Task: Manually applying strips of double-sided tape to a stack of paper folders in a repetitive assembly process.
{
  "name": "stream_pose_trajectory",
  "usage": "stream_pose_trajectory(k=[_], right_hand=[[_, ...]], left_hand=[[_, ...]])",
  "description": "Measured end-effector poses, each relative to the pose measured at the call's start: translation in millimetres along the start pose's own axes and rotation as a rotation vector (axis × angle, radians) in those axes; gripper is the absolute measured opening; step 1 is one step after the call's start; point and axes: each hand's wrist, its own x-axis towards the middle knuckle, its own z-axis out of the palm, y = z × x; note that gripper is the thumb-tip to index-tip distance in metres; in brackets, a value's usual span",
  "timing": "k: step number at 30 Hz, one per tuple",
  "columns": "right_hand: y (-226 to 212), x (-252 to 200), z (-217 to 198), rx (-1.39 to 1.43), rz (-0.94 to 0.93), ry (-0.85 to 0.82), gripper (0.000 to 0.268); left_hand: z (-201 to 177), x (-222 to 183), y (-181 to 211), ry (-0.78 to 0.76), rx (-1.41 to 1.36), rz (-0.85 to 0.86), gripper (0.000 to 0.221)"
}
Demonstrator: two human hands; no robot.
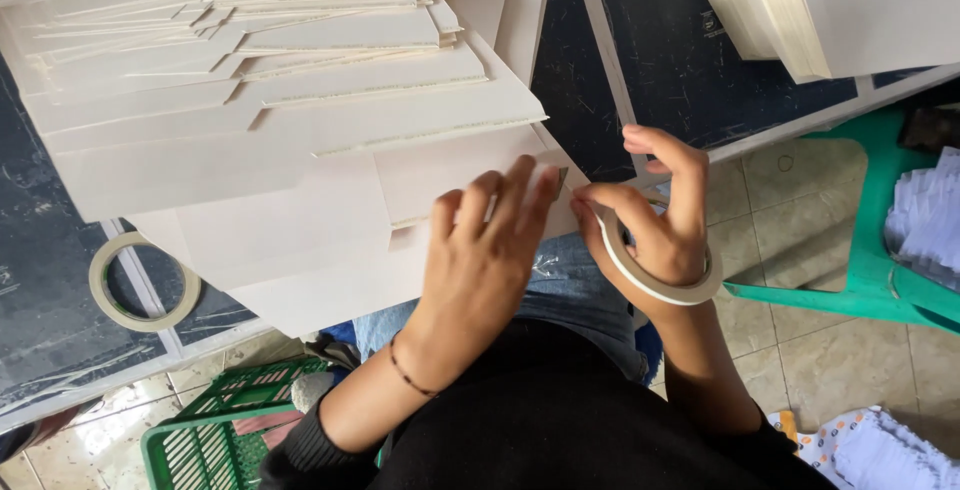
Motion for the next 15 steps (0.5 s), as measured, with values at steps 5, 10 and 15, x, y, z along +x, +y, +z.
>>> stream_pose_trajectory(k=[5, 10, 15], right_hand=[[-7, -5, 5, -0.012, -0.076, 0.103, 0.006], [-19, -6, 5, 0.119, 0.121, 0.069, 0.009], [-17, -4, 9, 0.078, 0.138, 0.060, 0.011]], left_hand=[[6, 4, -2, 0.008, 0.006, -0.012, 0.057], [-12, -6, -21, 0.001, -0.097, -0.074, 0.063], [0, -8, -9, -0.022, -0.049, -0.038, 0.055]])
